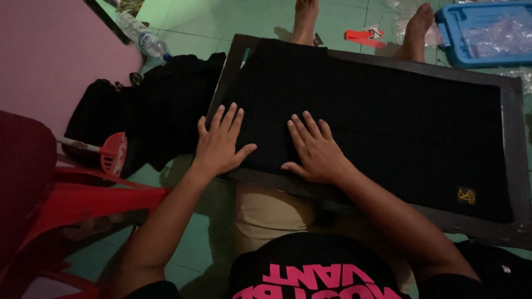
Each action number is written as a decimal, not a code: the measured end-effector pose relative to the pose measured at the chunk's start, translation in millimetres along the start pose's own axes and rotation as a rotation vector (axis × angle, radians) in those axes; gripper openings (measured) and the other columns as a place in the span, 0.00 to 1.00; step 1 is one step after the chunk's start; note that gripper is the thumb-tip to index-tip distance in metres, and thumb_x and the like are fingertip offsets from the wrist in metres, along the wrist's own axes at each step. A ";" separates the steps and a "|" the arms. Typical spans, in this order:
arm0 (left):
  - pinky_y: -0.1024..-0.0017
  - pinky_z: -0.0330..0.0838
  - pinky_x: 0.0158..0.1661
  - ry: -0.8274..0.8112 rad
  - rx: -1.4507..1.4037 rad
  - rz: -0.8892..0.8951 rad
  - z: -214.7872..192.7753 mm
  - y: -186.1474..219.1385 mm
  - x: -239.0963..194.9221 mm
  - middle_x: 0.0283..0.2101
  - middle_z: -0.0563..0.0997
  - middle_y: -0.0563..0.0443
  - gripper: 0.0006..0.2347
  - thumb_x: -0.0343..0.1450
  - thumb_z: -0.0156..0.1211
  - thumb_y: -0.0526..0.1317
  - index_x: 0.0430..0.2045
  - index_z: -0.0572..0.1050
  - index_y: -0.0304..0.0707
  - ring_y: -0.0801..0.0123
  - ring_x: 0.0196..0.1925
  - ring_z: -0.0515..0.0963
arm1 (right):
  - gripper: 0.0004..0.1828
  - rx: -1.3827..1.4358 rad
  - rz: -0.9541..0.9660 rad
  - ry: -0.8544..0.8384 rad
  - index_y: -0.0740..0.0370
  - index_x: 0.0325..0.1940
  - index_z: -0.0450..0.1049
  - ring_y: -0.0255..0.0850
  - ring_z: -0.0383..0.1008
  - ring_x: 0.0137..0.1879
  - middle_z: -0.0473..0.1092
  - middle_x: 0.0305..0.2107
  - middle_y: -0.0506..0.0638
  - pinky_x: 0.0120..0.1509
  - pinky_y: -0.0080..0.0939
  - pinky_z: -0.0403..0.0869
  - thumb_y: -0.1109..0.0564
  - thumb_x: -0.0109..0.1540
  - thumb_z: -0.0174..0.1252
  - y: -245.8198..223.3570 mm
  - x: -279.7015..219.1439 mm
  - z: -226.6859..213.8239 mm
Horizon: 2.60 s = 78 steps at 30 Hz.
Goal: The person folds a large black rectangular cloth on a patterned mat. They smooth the fabric, fold it in half lengthwise, then fold it again into a smaller rectangle, pressing down to flatten the folds.
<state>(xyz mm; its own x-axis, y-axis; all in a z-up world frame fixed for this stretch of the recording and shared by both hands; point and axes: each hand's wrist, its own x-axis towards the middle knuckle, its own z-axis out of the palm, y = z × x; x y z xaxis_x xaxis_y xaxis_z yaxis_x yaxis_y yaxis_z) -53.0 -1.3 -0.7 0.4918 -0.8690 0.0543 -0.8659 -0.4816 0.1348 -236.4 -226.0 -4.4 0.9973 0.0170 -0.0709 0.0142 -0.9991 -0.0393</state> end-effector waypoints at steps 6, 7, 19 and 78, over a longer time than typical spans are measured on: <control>0.28 0.47 0.63 0.070 0.026 0.007 5.6 -0.2 7.8 0.73 0.60 0.33 0.37 0.75 0.42 0.68 0.71 0.60 0.34 0.39 0.75 0.57 | 0.56 -0.007 -0.007 0.018 0.67 0.82 0.43 0.64 0.34 0.83 0.43 0.78 0.65 0.78 0.66 0.43 0.21 0.67 0.39 -4.1 -2.8 -7.4; 0.28 0.47 0.63 0.070 0.024 0.013 7.0 1.4 10.3 0.73 0.60 0.33 0.37 0.75 0.42 0.68 0.71 0.60 0.34 0.39 0.75 0.57 | 0.56 -0.008 0.000 0.018 0.67 0.82 0.43 0.64 0.34 0.83 0.43 0.78 0.65 0.78 0.66 0.43 0.21 0.67 0.39 -5.8 -2.2 -10.8; 0.32 0.49 0.62 0.196 -0.045 0.212 0.7 96.1 85.3 0.69 0.62 0.31 0.38 0.74 0.44 0.67 0.70 0.59 0.34 0.39 0.72 0.61 | 0.41 -0.225 0.147 0.599 0.59 0.67 0.74 0.62 0.75 0.63 0.75 0.58 0.59 0.58 0.57 0.73 0.28 0.61 0.60 151.5 -63.2 -21.9; 0.63 0.32 0.83 0.375 -0.647 0.253 -23.4 145.1 249.5 0.81 0.25 0.41 0.43 0.75 0.55 0.21 0.75 0.25 0.36 0.51 0.85 0.27 | 0.21 -0.038 0.732 0.327 0.53 0.67 0.76 0.60 0.63 0.62 0.71 0.59 0.61 0.61 0.60 0.62 0.57 0.69 0.53 361.5 -164.9 -8.0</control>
<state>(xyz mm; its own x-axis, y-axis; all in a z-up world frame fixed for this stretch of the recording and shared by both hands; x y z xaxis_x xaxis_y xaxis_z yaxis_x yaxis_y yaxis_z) -53.8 -285.3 55.6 0.3845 -0.7919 0.4744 -0.7873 -0.0130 0.6164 -395.1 -590.3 1.1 0.7251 -0.6491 0.2301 -0.6549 -0.7532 -0.0610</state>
